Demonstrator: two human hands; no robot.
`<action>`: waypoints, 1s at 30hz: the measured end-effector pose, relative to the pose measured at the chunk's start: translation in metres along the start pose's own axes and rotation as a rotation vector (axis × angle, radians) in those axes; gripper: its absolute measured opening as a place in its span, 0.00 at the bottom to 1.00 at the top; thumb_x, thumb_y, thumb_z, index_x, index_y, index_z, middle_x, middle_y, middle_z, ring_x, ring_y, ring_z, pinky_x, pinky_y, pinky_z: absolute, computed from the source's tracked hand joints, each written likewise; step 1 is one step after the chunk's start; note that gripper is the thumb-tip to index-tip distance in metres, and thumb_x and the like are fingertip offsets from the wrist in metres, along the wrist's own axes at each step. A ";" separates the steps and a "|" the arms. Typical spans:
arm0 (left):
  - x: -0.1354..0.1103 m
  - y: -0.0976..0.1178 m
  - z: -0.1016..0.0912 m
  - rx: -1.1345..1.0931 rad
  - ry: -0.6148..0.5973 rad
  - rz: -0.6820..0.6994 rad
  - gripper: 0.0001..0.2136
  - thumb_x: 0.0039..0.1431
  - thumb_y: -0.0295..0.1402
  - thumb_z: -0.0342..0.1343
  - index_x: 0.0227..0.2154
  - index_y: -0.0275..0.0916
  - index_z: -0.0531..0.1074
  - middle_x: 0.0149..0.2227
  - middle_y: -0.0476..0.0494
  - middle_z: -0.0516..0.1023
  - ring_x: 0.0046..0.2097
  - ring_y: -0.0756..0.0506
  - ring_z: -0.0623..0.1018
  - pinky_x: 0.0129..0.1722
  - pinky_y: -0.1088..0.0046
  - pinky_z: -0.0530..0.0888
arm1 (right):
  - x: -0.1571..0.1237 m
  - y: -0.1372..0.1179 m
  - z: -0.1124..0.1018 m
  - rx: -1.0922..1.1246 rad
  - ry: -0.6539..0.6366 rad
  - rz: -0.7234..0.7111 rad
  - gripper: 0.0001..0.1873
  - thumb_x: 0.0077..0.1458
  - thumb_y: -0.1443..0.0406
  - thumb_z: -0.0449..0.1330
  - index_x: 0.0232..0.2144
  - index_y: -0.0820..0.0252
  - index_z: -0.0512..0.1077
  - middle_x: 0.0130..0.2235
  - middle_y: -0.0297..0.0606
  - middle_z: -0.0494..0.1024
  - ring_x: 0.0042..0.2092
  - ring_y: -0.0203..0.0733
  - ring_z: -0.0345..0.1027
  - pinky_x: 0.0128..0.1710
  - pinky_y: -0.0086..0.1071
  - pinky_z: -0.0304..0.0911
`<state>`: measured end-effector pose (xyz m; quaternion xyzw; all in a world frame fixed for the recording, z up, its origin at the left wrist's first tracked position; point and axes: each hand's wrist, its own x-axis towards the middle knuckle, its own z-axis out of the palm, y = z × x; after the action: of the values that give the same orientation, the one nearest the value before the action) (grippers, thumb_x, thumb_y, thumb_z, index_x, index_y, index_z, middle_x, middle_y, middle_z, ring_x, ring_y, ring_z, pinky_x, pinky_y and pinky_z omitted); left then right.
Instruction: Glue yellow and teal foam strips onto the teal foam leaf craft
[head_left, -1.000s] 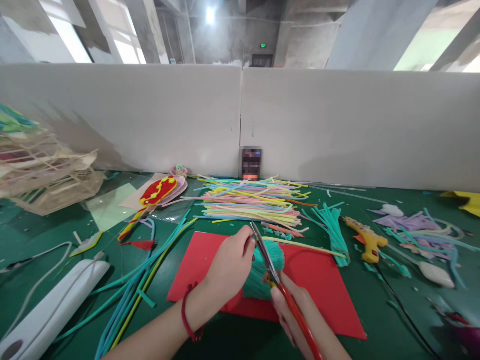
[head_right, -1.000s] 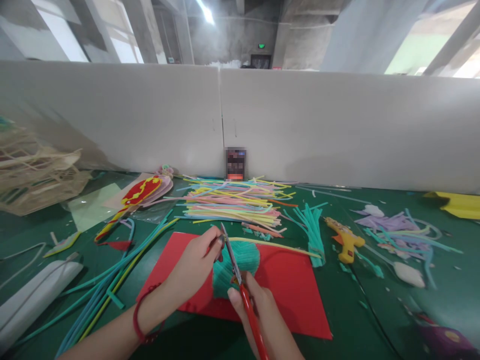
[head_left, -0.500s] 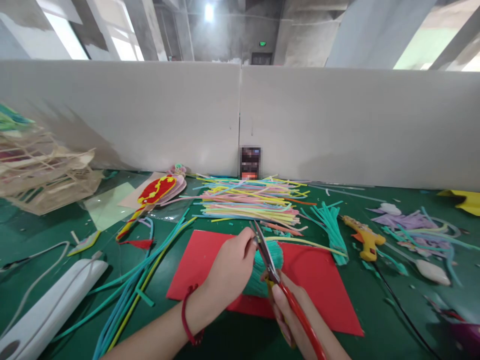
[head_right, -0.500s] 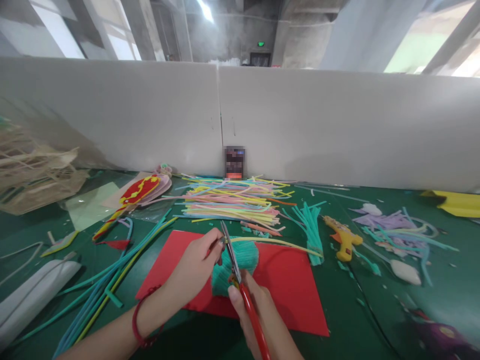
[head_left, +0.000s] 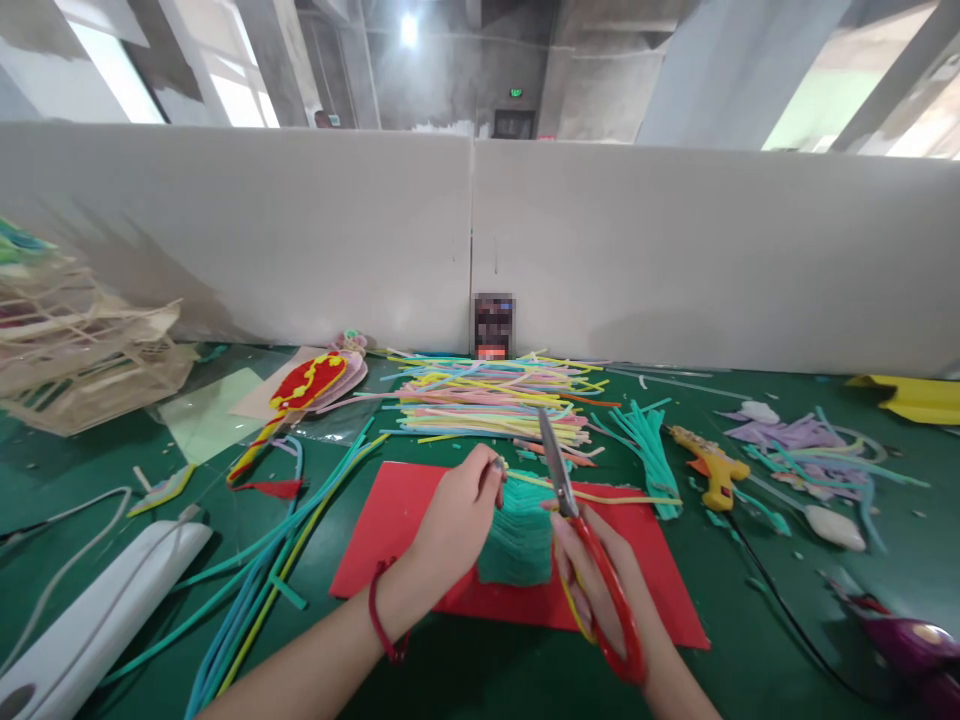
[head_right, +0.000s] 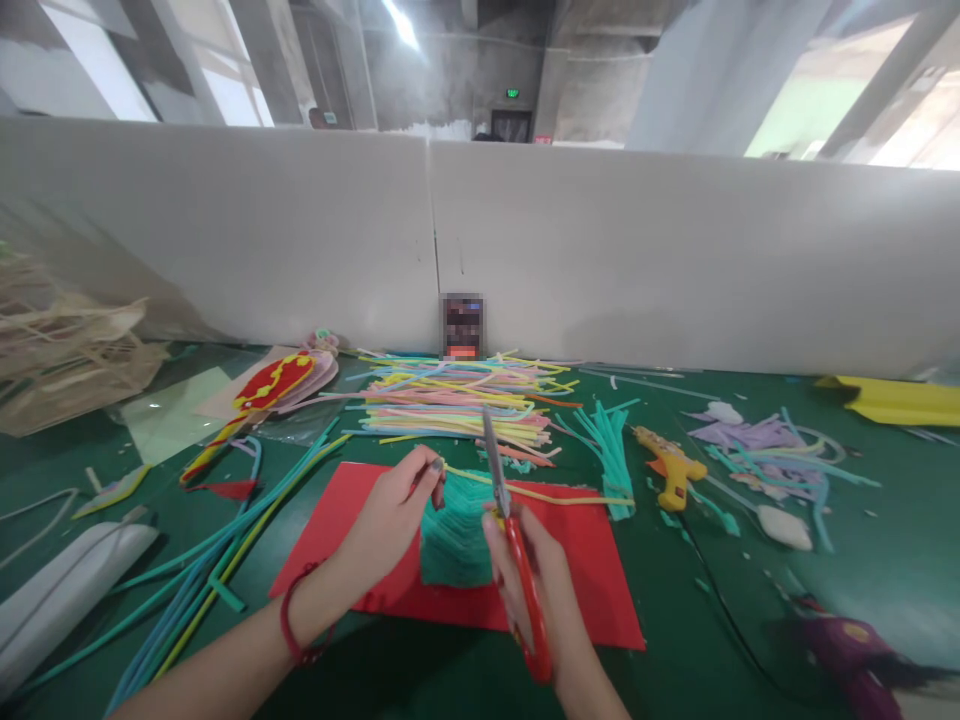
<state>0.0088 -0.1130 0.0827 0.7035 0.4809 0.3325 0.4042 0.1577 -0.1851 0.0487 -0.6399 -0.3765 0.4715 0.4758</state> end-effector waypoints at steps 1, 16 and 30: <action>0.002 -0.005 0.002 0.030 0.004 0.009 0.11 0.64 0.36 0.39 0.26 0.42 0.60 0.25 0.51 0.68 0.28 0.47 0.70 0.29 0.73 0.64 | 0.003 0.000 -0.004 -0.034 0.023 -0.011 0.31 0.47 0.43 0.55 0.43 0.61 0.72 0.16 0.30 0.67 0.12 0.35 0.56 0.11 0.28 0.52; -0.014 -0.060 0.025 0.512 -0.229 0.402 0.15 0.66 0.27 0.40 0.52 0.37 0.64 0.56 0.39 0.70 0.59 0.44 0.68 0.62 0.54 0.56 | 0.046 0.029 -0.024 -0.889 0.200 -0.265 0.29 0.55 0.58 0.52 0.58 0.55 0.61 0.48 0.43 0.76 0.46 0.51 0.71 0.40 0.37 0.65; -0.025 -0.059 0.029 0.419 -0.150 0.330 0.16 0.65 0.27 0.40 0.53 0.38 0.65 0.56 0.40 0.71 0.58 0.44 0.68 0.60 0.55 0.60 | 0.061 0.031 -0.082 -1.027 0.227 -0.446 0.24 0.50 0.64 0.57 0.51 0.62 0.69 0.46 0.48 0.77 0.48 0.50 0.70 0.49 0.42 0.63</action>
<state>0.0018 -0.1309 0.0155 0.8631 0.3870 0.2341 0.2246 0.2542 -0.1567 0.0125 -0.7409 -0.6297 0.0444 0.2292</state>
